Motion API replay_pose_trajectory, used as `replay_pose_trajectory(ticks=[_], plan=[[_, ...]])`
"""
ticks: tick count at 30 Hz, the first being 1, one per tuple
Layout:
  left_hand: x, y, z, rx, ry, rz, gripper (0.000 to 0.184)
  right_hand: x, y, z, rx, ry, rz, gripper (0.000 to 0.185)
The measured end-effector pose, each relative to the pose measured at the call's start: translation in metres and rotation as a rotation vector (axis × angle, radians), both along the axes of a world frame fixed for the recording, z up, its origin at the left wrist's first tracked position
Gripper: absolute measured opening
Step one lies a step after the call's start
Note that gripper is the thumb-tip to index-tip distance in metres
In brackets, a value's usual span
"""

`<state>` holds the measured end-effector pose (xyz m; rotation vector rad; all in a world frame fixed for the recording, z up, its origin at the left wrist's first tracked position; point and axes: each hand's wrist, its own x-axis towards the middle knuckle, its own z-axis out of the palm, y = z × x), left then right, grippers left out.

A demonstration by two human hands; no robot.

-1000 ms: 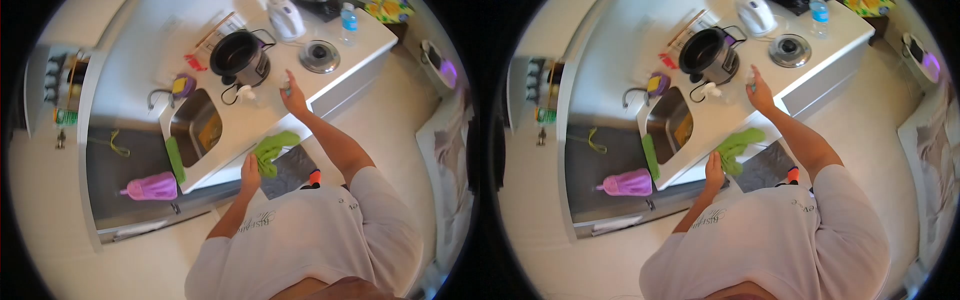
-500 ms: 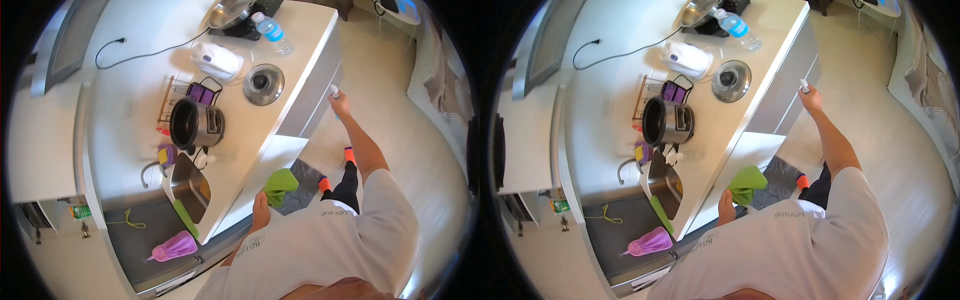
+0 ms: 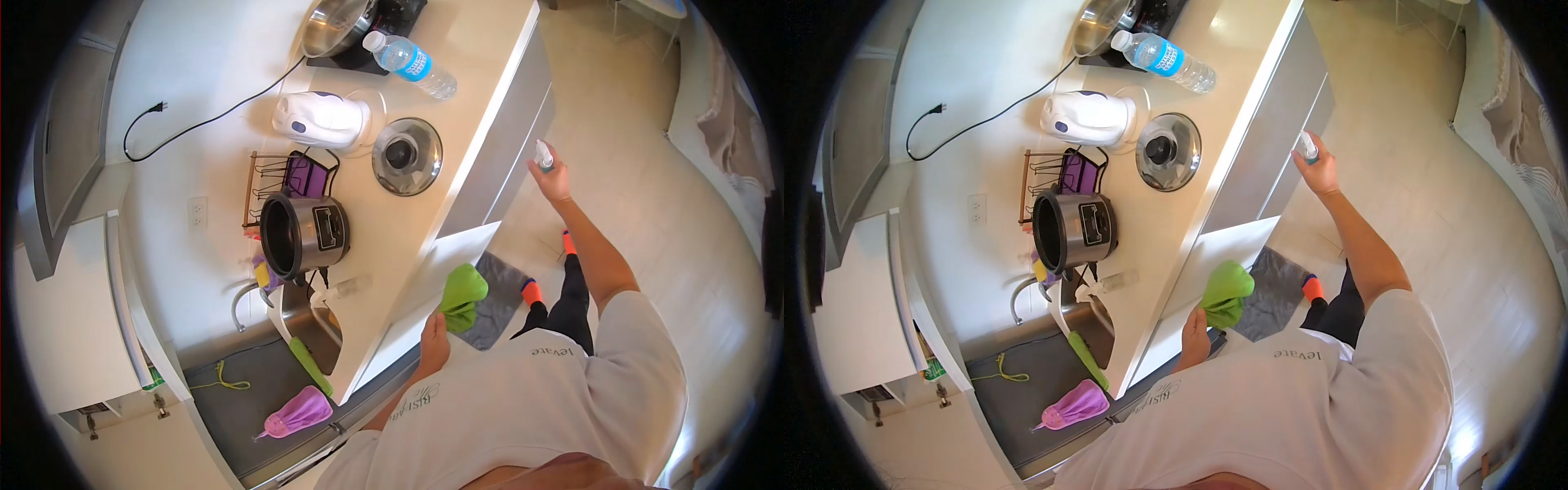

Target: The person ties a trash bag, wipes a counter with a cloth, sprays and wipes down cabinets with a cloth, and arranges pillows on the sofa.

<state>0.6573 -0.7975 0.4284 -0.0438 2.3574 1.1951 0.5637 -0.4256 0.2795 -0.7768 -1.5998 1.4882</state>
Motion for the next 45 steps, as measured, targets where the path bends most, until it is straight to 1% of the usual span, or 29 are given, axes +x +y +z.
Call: replay_pose_trajectory(ticks=[3,6,9,10,13,16,19,21,22,25,29,31,34,37,39,40,42,43,45], plan=[[-0.005,0.005,0.002,-0.064,0.077,-0.063,0.034,0.009,0.007,-0.008,-0.052,-0.274,0.245,0.021],[-0.011,0.001,-0.002,-0.162,0.069,-0.082,0.033,0.016,-0.010,-0.020,0.047,-0.461,0.364,0.022],[-0.017,0.001,-0.007,-0.204,0.138,-0.105,0.033,0.027,-0.044,-0.015,0.178,-0.108,0.270,0.019],[-0.020,0.001,-0.009,-0.210,0.147,-0.113,0.032,0.031,-0.052,-0.028,0.187,-0.126,0.315,0.020],[-0.019,-0.002,-0.016,-0.218,0.154,-0.118,0.031,0.054,-0.067,-0.058,0.143,-0.693,0.655,0.023],[-0.022,-0.008,-0.034,-0.185,0.152,-0.076,0.030,0.076,-0.079,-0.085,0.155,-0.513,0.688,0.024],[-0.022,-0.003,-0.047,-0.167,0.118,0.007,0.026,0.083,-0.081,-0.127,0.229,-0.459,0.611,0.023],[-0.021,0.003,-0.051,-0.209,0.106,0.023,0.024,0.081,-0.069,-0.158,0.197,-0.703,0.587,0.026],[-0.020,0.001,-0.059,-0.181,0.083,0.043,0.023,0.075,-0.061,-0.166,0.181,-0.825,0.572,0.028],[-0.021,0.003,-0.077,-0.121,0.024,0.079,0.021,0.060,-0.042,-0.177,0.075,-0.715,0.330,0.030],[-0.021,0.018,-0.080,-0.087,-0.014,0.088,0.021,0.042,-0.009,-0.194,0.067,-0.760,0.254,0.032],[-0.023,0.028,-0.078,-0.050,-0.014,0.114,0.022,0.034,0.009,-0.196,0.062,-0.833,0.192,0.031],[-0.023,0.038,-0.076,-0.016,0.013,0.148,0.024,0.026,0.026,-0.188,0.107,-0.638,-0.004,0.031],[-0.023,0.045,-0.080,-0.036,0.045,0.144,0.024,0.023,0.044,-0.176,0.077,-0.715,0.064,0.031],[-0.025,0.053,-0.079,-0.032,0.051,0.148,0.025,0.022,0.047,-0.168,0.055,-0.711,0.050,0.031],[-0.025,0.058,-0.074,-0.035,-0.018,0.149,0.026,0.022,0.047,-0.163,0.044,-0.708,0.044,0.030],[-0.025,0.069,-0.061,-0.038,-0.151,0.156,0.031,0.024,0.036,-0.149,0.144,-0.548,0.021,0.029],[-0.026,0.072,-0.058,-0.067,-0.182,0.116,0.034,0.026,0.028,-0.142,0.195,-0.462,0.017,0.028],[-0.025,0.075,-0.053,-0.124,-0.235,0.049,0.040,0.036,0.013,-0.128,0.173,-0.567,0.227,0.026]])
